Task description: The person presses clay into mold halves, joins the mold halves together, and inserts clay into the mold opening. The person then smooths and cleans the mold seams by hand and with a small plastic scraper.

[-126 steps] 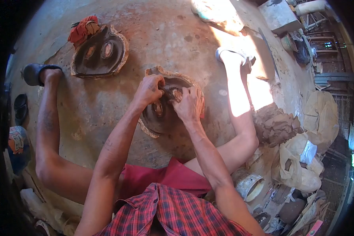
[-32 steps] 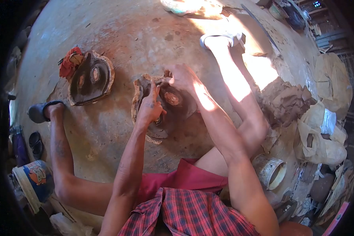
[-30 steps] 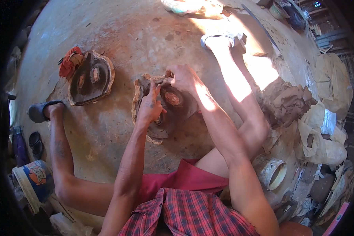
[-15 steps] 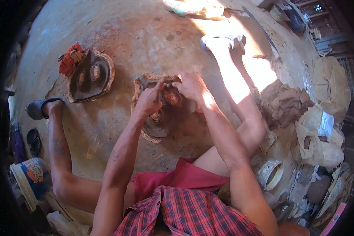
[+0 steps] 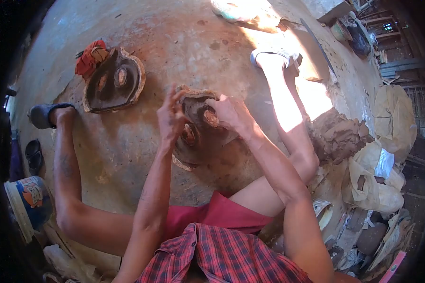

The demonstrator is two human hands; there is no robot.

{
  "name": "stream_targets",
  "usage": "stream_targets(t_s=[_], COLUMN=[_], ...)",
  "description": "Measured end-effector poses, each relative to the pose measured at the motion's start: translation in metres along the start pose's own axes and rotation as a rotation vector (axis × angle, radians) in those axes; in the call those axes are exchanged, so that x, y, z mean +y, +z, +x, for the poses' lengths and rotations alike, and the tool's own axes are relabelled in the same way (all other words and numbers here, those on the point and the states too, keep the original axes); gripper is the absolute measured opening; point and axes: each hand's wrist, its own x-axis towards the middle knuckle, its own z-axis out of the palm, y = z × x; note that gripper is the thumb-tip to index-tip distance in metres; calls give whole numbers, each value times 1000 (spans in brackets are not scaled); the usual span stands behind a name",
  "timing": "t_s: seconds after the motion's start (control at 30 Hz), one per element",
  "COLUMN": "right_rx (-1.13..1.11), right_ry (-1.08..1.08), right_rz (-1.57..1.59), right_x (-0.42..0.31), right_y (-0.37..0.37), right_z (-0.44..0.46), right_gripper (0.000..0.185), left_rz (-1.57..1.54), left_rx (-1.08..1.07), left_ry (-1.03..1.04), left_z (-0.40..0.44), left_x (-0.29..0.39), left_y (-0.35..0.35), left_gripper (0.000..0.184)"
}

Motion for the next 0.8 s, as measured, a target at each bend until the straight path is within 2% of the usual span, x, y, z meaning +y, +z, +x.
stream_targets(t_s=[0.03, 0.1, 0.17, 0.23, 0.3, 0.37, 0.4, 0.43, 0.47, 0.53, 0.6, 0.67, 0.8], right_rx=[-20, -14, -21, -93, -132, -22, -15, -116, -222, -230, -273, -73, -5], right_ry=[-45, -70, -88, -73, -55, -162, -174, -135, -93, -113, -130, -139, -228], right_rz=[-34, -34, -18, -84, -88, -93, -101, -143, -188, -167, -132, -130, -238], right_x=[3, 11, 18, 14, 13, 24, 26, 28, 30, 30, 27, 36, 35], right_y=[4, 13, 24, 20, 20, 25, 19, 15, 12, 1, 4, 18, 7], right_z=[3, 9, 12, 17, 11, 12, 17, 20, 22, 28, 22, 10, 10], right_gripper=[44, 45, 45, 47, 49, 49, 49, 49, 50, 50, 51, 52, 45], left_rz=[-5, -70, -54, 36, 140, 235, 71, -91, -95, -135, -190, -234, -279], left_rx=[5, 304, 340, 407, 433, 475, 378, 275, 283, 130, 110, 77, 61], left_ry=[-6, -109, -200, 21, 20, 45, -27, -100, -100, -148, -175, -189, -174], left_z=[-4, -19, -32, -41, -46, -43, -39, -37, -37, -34, -34, -42, -34], left_x=[-7, -17, -26, -49, -57, -54, -53, -52, -54, -55, -65, -70, -73], left_y=[-3, -15, -23, -19, -16, -16, -17, -19, -23, -29, -31, -33, -31], left_gripper=[65, 63, 60, 58, 56, 55, 53, 52, 52, 50, 50, 50, 49])
